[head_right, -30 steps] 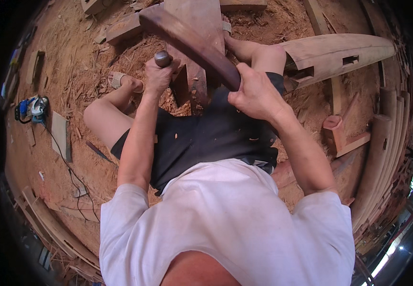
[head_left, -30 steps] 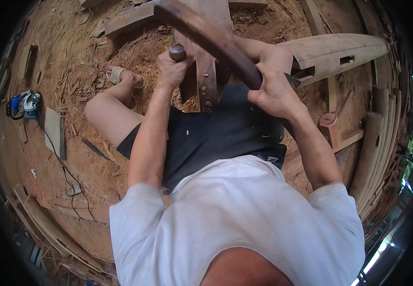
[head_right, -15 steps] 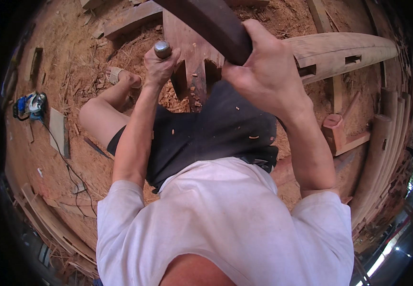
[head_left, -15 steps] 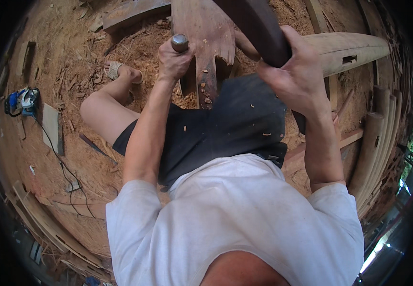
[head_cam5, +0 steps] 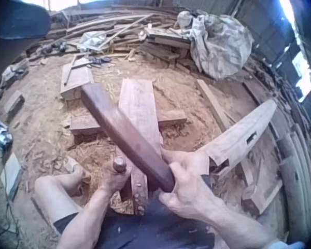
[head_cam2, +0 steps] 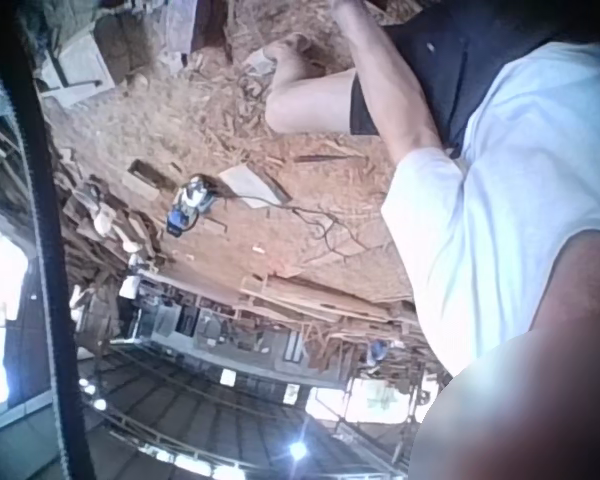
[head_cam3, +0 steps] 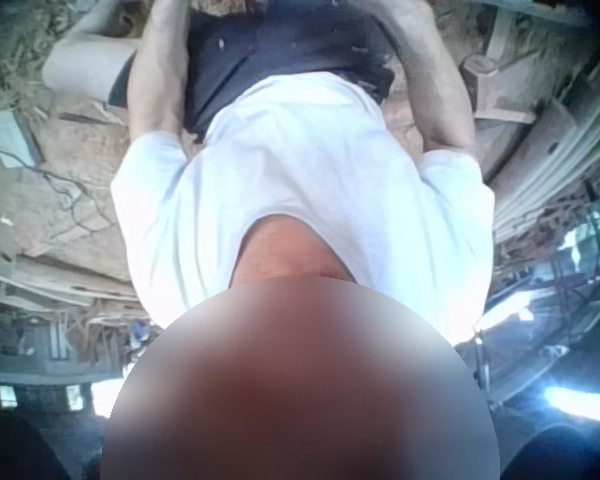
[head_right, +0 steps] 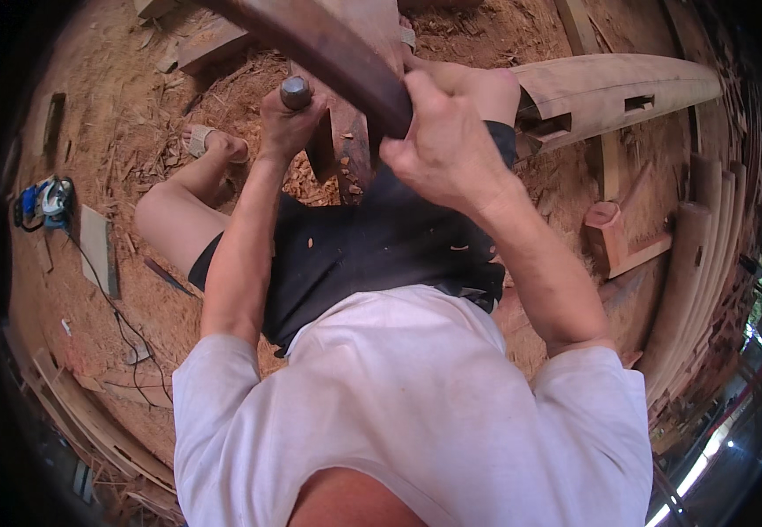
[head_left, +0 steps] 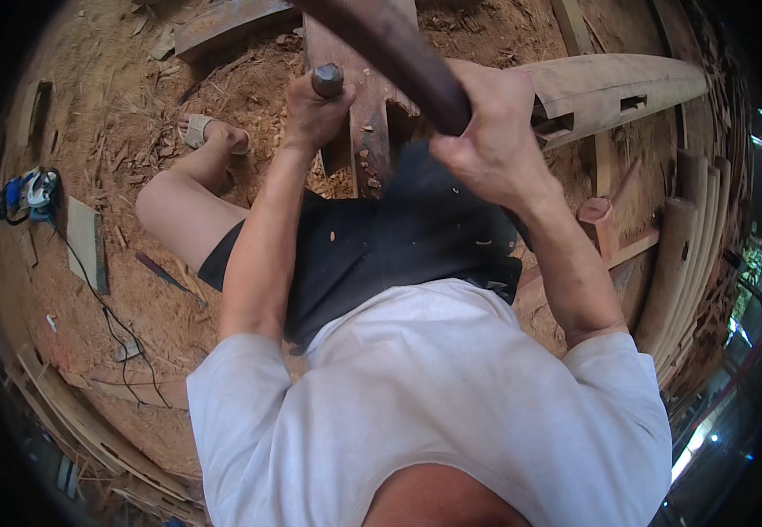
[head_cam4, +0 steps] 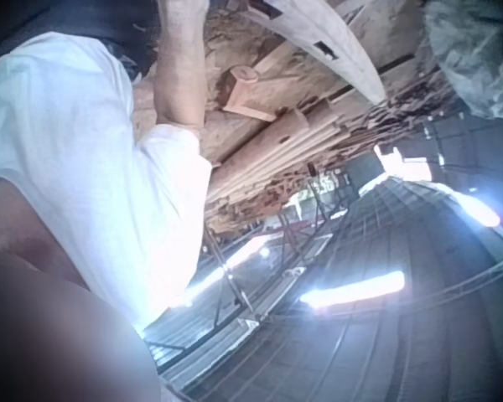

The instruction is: The person sits on the floor and uses a chisel and mallet to carve a rectangular wooden plank. They repeatedly strike the chisel to remove wood chips, occasionally adjusting the tool and the plank's position.

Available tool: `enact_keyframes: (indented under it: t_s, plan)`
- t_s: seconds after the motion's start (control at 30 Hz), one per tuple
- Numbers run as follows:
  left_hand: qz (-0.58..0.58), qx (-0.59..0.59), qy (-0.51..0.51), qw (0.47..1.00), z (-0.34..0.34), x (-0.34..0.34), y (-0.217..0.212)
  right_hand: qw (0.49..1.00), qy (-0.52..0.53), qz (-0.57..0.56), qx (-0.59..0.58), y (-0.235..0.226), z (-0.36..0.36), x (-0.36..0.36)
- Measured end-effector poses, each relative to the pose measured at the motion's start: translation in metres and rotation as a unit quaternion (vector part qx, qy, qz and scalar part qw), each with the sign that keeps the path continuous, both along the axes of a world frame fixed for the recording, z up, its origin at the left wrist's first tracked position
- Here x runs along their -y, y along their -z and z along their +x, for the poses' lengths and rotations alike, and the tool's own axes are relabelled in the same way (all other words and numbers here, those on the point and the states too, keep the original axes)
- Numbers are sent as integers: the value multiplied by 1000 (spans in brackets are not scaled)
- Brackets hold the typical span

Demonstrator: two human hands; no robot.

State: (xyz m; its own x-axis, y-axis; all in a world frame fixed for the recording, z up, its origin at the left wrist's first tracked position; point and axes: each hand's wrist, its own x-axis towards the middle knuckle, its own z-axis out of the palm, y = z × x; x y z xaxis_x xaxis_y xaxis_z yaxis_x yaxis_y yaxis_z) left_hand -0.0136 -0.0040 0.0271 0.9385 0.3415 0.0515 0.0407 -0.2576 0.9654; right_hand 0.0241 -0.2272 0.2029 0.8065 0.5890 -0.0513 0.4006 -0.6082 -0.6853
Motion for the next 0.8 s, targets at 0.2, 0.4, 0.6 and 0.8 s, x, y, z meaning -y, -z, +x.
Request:
enact_keyframes:
  t_s: [0.2, 0.4, 0.6, 0.8]
  plan:
    - [28, 3, 15, 999, -1, 10, 7, 992, -12, -121, 43, 12, -6, -12]
    - [-70, -72, -22, 995, -6, -2, 17, 990, 7, -108, -91, 13, -8, -2]
    - [-8, 16, 7, 1000, -15, 8, 19, 998, 11, -60, 30, -4, -5, -5]
    - [-7, -6, -53, 999, -17, 4, 13, 986, -43, -154, -52, 19, -15, -19]
